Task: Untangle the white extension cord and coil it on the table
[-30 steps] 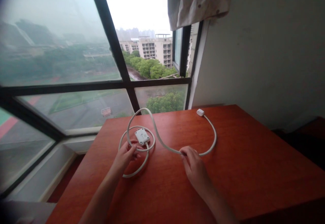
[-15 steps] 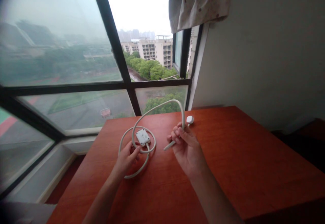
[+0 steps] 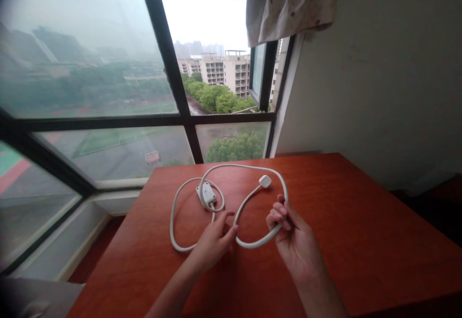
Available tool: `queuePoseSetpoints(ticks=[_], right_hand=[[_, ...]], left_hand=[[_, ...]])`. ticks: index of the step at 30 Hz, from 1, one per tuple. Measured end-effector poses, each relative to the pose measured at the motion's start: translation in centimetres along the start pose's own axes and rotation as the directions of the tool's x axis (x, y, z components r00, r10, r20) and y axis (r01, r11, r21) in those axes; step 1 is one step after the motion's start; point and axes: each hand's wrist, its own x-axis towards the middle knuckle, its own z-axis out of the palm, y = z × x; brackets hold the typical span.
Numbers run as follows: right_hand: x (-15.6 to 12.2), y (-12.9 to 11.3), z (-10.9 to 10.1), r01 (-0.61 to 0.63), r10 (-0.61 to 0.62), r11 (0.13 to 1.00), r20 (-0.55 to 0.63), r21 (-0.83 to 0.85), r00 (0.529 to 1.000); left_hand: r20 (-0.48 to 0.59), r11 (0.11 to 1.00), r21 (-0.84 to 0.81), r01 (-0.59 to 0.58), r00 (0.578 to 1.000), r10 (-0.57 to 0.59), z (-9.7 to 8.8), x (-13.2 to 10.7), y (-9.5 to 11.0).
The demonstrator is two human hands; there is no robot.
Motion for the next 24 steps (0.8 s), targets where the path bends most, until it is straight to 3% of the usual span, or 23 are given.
queuePoseSetpoints(ticks=[4,7,11,16,21,24], right_hand=[[0.1,-0.3,-2.0,0.056,-0.066,0.985,-0.054,-0.166,0.996],[0.5,-0.7,-4.6,0.128,-0.198,0.877,-0.107,-0.462,0.974],[1.7,-1.0,-9.0,0.106,-0.346,0.557,-0.114,-0.823,0.931],[3.1,-0.8,-12.9,0.073,-0.397,0.172,-0.001,-0.982,0.918],[3.9,-0.5,-12.7,0.086,-0.404,-0.346,0.231,-0.934,0.885],[4.6,0.0,-11.6,0.133,-0.315,-0.534,0.342,-0.835,0.885]], left_hand=[[0.022,0.943,-0.303,0.136,0.991,-0.136,2.1,1.2,-1.7],[0.060,0.869,-0.457,0.189,0.981,-0.183,2.0,1.6,-1.6],[0.089,0.831,-0.536,0.146,0.989,-0.116,1.3,1.1,-0.2],[0.121,0.909,-0.416,-0.003,0.991,0.059,1.3,-1.1,2.8],[0.181,0.975,-0.127,-0.181,0.962,0.202,1.1,-3.5,6.0],[0.186,0.969,-0.025,-0.244,0.952,0.245,1.1,-3.9,6.8]])
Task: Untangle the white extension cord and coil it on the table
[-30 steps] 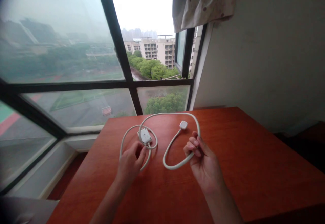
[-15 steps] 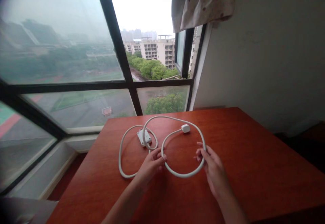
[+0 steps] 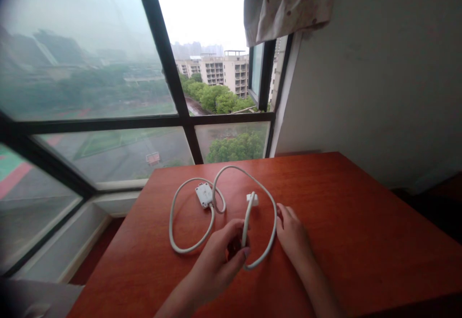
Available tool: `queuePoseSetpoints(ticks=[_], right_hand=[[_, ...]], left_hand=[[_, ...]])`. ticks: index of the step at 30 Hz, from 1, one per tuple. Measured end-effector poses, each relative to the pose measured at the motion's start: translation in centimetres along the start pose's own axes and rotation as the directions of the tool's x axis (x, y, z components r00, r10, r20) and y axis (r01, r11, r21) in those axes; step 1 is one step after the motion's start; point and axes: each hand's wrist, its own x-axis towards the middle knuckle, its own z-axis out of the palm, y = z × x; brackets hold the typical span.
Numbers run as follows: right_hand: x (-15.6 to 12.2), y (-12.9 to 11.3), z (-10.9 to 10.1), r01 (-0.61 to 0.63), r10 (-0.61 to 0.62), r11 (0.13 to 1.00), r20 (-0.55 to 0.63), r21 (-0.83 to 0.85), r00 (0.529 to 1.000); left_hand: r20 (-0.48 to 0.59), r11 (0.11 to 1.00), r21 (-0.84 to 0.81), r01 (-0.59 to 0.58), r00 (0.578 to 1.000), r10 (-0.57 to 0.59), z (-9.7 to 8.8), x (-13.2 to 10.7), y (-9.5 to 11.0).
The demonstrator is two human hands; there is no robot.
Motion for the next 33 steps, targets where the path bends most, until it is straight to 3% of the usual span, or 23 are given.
queuePoseSetpoints(ticks=[3,5,8,11,15,20,24,29,31,33], right_hand=[[1.0,-0.7,0.6,0.063,-0.060,0.997,0.065,-0.041,0.996],[1.6,-0.8,1.1,0.087,-0.082,0.995,0.099,-0.043,0.992],[2.7,-0.9,1.7,0.099,-0.096,0.995,0.135,-0.010,0.986],[4.0,-0.7,2.3,0.048,-0.056,0.997,0.126,0.066,0.990],[6.0,-0.2,3.3,-0.003,-0.018,0.974,0.090,0.226,0.996],[6.8,0.8,4.0,-0.065,0.083,0.961,-0.054,0.270,0.995],[6.4,1.2,3.9,-0.096,0.137,0.934,-0.097,0.343,0.986],[6.1,0.7,3.8,-0.076,0.113,0.940,-0.093,0.333,0.989],[6.2,0.6,3.8,-0.075,0.111,0.941,-0.091,0.329,0.990],[6.2,0.5,3.8,-0.071,0.107,0.941,-0.092,0.332,0.990]], left_hand=[[-0.061,0.999,0.046,-0.005,0.998,0.008,-0.3,0.6,-0.8],[-0.178,0.996,0.086,-0.001,0.984,0.016,-1.2,1.3,-2.0],[-0.449,0.984,0.178,0.006,0.890,0.076,-3.3,2.6,-4.1],[-0.531,0.934,0.354,0.047,0.832,0.159,-5.7,3.2,-5.3],[-0.630,0.923,0.371,0.100,0.757,0.171,-7.5,2.1,-5.4],[-0.602,0.915,0.351,0.199,0.797,0.058,-7.9,-0.6,-6.5],[-0.548,0.885,0.391,0.252,0.836,0.004,-7.0,-2.5,-7.2],[-0.256,0.837,0.515,0.185,0.965,-0.056,-3.9,-4.1,-6.6],[-0.153,0.815,0.559,0.156,0.985,-0.084,-2.8,-4.3,-6.7],[-0.126,0.792,0.592,0.149,0.988,-0.091,-2.2,-4.2,-7.1]])
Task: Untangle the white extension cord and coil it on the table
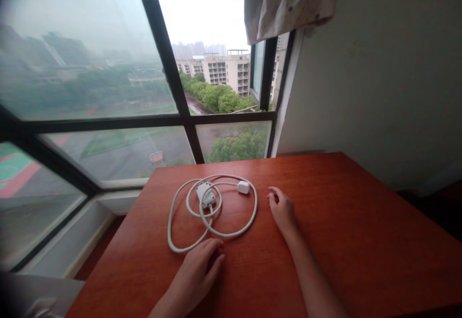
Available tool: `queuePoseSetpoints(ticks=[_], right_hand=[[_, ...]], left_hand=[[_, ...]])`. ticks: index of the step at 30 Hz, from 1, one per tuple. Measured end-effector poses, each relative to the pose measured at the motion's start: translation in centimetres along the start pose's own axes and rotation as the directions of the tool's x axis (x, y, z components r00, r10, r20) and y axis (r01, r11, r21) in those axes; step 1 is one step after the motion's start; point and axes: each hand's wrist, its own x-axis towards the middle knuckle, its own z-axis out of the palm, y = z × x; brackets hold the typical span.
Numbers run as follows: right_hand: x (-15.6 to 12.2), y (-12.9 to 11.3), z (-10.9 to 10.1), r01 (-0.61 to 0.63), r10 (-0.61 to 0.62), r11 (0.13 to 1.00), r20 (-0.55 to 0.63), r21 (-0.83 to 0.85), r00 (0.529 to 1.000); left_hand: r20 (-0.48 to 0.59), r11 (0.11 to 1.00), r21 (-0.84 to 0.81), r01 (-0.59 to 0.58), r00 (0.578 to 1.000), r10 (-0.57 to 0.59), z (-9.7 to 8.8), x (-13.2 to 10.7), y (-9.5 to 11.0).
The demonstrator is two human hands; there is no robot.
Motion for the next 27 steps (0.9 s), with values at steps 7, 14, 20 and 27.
queuePoseSetpoints(ticks=[7,14,20,27], right_hand=[[-0.1,-0.3,0.0,0.013,-0.013,1.000,0.008,-0.002,1.000],[-0.3,-0.8,0.2,0.055,-0.055,0.998,0.018,-0.012,0.998],[0.3,-2.2,1.3,0.072,-0.069,0.997,0.130,-0.022,0.989],[3.2,-2.8,3.8,0.133,-0.119,0.972,0.080,-0.192,0.990]], left_hand=[[-0.082,0.973,0.212,0.093,0.994,-0.078,-1.8,2.3,-2.1],[-0.176,0.876,0.457,0.156,0.981,-0.083,-3.0,4.0,0.2],[0.117,0.931,0.316,-0.180,0.982,0.150,0.3,6.4,3.9],[0.245,0.902,0.276,-0.331,0.932,0.267,4.5,8.1,4.2]])
